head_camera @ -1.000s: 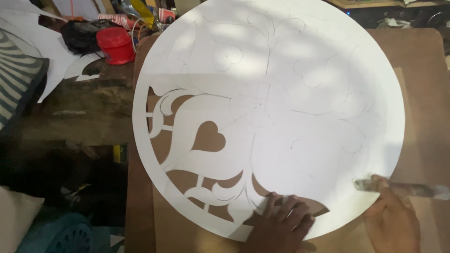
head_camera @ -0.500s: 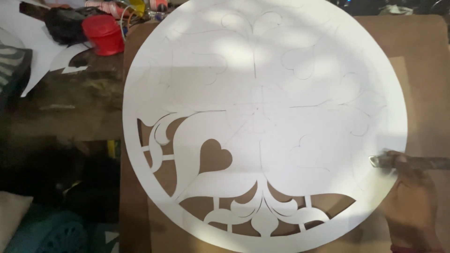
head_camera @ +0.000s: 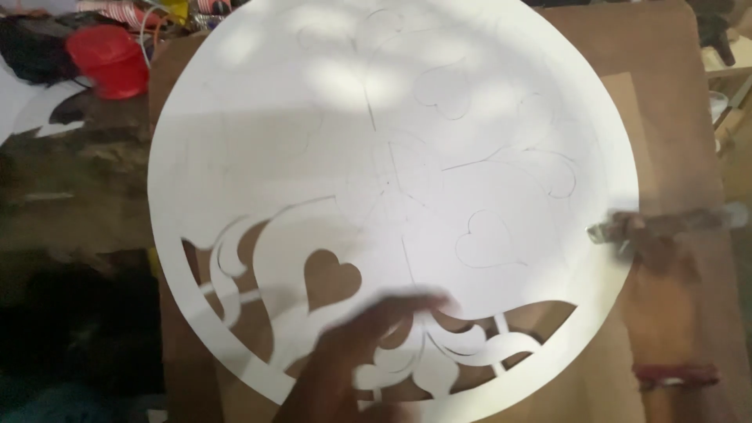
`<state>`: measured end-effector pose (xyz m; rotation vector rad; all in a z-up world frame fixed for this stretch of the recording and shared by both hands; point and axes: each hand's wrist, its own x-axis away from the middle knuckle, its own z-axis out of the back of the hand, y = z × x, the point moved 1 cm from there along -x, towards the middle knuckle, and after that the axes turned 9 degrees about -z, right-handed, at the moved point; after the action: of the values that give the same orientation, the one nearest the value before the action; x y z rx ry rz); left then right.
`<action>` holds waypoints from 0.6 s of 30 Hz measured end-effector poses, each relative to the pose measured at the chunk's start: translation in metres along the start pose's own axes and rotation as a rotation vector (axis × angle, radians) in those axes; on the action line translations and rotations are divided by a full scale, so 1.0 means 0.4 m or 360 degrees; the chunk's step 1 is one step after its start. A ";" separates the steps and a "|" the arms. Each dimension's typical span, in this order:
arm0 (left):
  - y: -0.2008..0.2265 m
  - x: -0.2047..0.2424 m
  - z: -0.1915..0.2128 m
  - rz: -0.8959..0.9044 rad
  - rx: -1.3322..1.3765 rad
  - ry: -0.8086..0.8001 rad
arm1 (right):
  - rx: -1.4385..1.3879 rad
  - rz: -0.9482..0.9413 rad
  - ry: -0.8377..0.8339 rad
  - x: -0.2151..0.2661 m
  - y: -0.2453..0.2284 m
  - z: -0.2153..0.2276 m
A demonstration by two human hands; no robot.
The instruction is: Carve out decorative patterns from a circular board using a hand tool following a drawn stencil.
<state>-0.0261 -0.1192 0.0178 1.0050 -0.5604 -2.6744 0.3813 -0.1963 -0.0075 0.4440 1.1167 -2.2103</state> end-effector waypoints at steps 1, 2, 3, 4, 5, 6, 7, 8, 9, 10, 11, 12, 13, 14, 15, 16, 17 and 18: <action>-0.032 -0.082 0.013 0.0008 -0.0018 0.0005 | 0.0036 0.0158 0.0072 -0.017 0.010 -0.003; -0.058 -0.166 0.035 0.0015 -0.0036 0.0010 | 0.0073 0.0317 0.0143 -0.033 0.021 -0.009; -0.085 -0.204 0.026 0.0023 -0.0043 0.0015 | 0.0081 0.0312 0.0148 -0.062 0.017 -0.017; -0.109 -0.241 0.012 0.0030 -0.0050 0.0020 | -0.0371 0.0155 -0.0010 -0.092 0.017 -0.029; -0.125 -0.273 -0.009 0.0048 -0.0052 0.0025 | -0.0818 -0.0006 -0.0176 -0.119 0.020 -0.041; -0.131 -0.287 -0.032 0.0051 -0.0040 0.0021 | -0.0805 -0.0010 -0.0179 -0.150 -0.001 -0.029; -0.137 -0.300 -0.053 0.0019 -0.0179 -0.0030 | -0.1247 -0.0325 -0.0439 -0.180 -0.021 -0.025; -0.142 -0.315 -0.074 -0.0015 -0.0318 -0.0082 | -0.1684 -0.0647 -0.0701 -0.210 -0.042 -0.022; -0.150 -0.324 -0.084 -0.0019 -0.0311 -0.0089 | -0.1680 -0.0654 -0.0693 -0.210 -0.061 -0.012; -0.158 -0.333 -0.094 0.0012 -0.0399 -0.0152 | -0.1609 -0.0707 -0.0719 -0.212 -0.081 -0.002; -0.170 -0.349 -0.102 0.0032 -0.0490 -0.0208 | -0.1540 -0.0749 -0.0736 -0.219 -0.106 0.008; -0.176 -0.357 -0.104 0.0015 -0.0486 -0.0207 | -0.1540 -0.0747 -0.0718 -0.227 -0.119 0.016; -0.182 -0.365 -0.107 0.0051 -0.0516 -0.0237 | -0.1081 -0.0307 -0.0518 -0.239 -0.137 0.026; -0.187 -0.375 -0.110 0.0086 -0.0546 -0.0266 | -0.0612 0.0119 -0.0316 -0.250 -0.157 0.037; -0.180 -0.386 -0.105 0.0074 -0.0553 -0.0260 | -0.0617 0.0124 -0.0303 -0.260 -0.189 0.048; -0.176 -0.396 -0.101 0.0116 -0.0559 -0.0270 | -0.0157 0.0525 -0.0141 -0.267 -0.227 0.061; -0.172 -0.403 -0.097 0.0160 -0.0562 -0.0283 | 0.0316 0.0910 0.0022 -0.270 -0.263 0.070; -0.172 -0.412 -0.099 0.0150 -0.0567 -0.0279 | 0.0315 0.0909 0.0034 -0.284 -0.271 0.064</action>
<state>0.1166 -0.0119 0.0569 0.6353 -0.1454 -2.6618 0.3952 -0.1257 0.1342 0.7662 0.6694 -1.8091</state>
